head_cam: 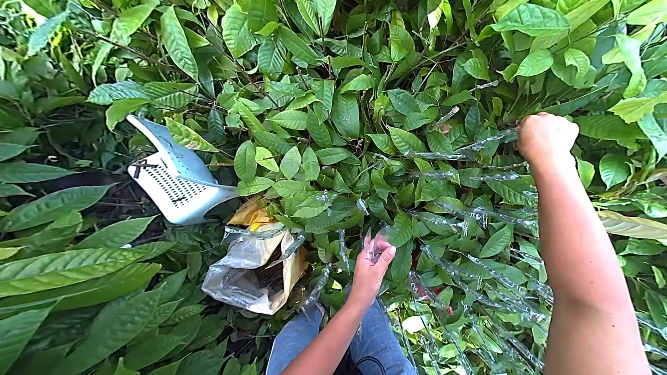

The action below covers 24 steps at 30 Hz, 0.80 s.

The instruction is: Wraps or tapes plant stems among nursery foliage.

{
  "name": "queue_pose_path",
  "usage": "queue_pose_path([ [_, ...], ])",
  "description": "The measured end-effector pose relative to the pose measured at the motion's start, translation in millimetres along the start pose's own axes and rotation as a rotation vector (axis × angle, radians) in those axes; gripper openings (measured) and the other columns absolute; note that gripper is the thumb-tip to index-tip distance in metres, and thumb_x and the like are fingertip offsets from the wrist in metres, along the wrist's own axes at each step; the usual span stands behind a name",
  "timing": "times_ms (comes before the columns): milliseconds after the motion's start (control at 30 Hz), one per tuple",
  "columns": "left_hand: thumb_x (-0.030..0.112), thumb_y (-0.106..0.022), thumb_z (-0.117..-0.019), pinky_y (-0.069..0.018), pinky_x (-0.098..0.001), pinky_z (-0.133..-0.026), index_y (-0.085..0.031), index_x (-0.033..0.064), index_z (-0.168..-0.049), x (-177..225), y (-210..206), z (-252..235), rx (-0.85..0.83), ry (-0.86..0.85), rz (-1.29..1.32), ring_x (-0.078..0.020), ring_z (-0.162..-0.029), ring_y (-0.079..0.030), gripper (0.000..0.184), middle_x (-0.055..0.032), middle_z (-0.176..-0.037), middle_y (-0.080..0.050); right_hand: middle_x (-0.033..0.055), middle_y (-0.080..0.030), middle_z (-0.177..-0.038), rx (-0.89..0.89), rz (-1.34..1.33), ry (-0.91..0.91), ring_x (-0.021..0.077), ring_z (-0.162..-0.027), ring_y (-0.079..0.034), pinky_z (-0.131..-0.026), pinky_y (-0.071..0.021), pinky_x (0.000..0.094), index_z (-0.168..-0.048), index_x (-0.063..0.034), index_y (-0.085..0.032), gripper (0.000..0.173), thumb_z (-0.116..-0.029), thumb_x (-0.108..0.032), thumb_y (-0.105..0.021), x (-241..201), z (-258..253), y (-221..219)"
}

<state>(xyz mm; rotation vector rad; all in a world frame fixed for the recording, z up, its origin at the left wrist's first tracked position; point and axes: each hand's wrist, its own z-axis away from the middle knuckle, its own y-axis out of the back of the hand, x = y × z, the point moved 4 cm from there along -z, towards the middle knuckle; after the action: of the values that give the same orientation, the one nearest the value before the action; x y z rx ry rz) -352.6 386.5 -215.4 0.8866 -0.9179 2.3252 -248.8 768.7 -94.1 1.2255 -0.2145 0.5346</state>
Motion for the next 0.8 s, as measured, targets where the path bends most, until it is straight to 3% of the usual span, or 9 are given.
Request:
queue_pose_path([
  [500, 0.002, -0.06, -0.0952, -0.0425, -0.0134, -0.056, -0.063, 0.007, -0.096, -2, 1, -4, 0.0, 0.003, 0.01, 0.0017, -0.06, -0.05, 0.005, 0.0062, -0.08, -0.062, 0.036, -0.063, -0.123, 0.008, 0.021, 0.002, 0.0566, -0.118, -0.059, -0.084, -0.0465, 0.0722, -0.109, 0.0136, -0.066, 0.024, -0.1007, -0.007, -0.055, -5, -8, -8],
  [800, 0.003, -0.06, -0.0952, -0.0426, -0.0136, -0.057, -0.063, 0.0068, -0.096, -2, -1, -7, -0.012, 0.012, 0.015, 0.0015, -0.061, -0.05, 0.005, 0.006, -0.08, -0.062, 0.036, -0.063, -0.122, 0.005, -0.047, 0.036, 0.0568, -0.113, -0.061, -0.082, -0.047, 0.073, -0.112, 0.0111, -0.066, 0.034, -0.1065, -0.019, -0.051, -11, -13, -16],
])
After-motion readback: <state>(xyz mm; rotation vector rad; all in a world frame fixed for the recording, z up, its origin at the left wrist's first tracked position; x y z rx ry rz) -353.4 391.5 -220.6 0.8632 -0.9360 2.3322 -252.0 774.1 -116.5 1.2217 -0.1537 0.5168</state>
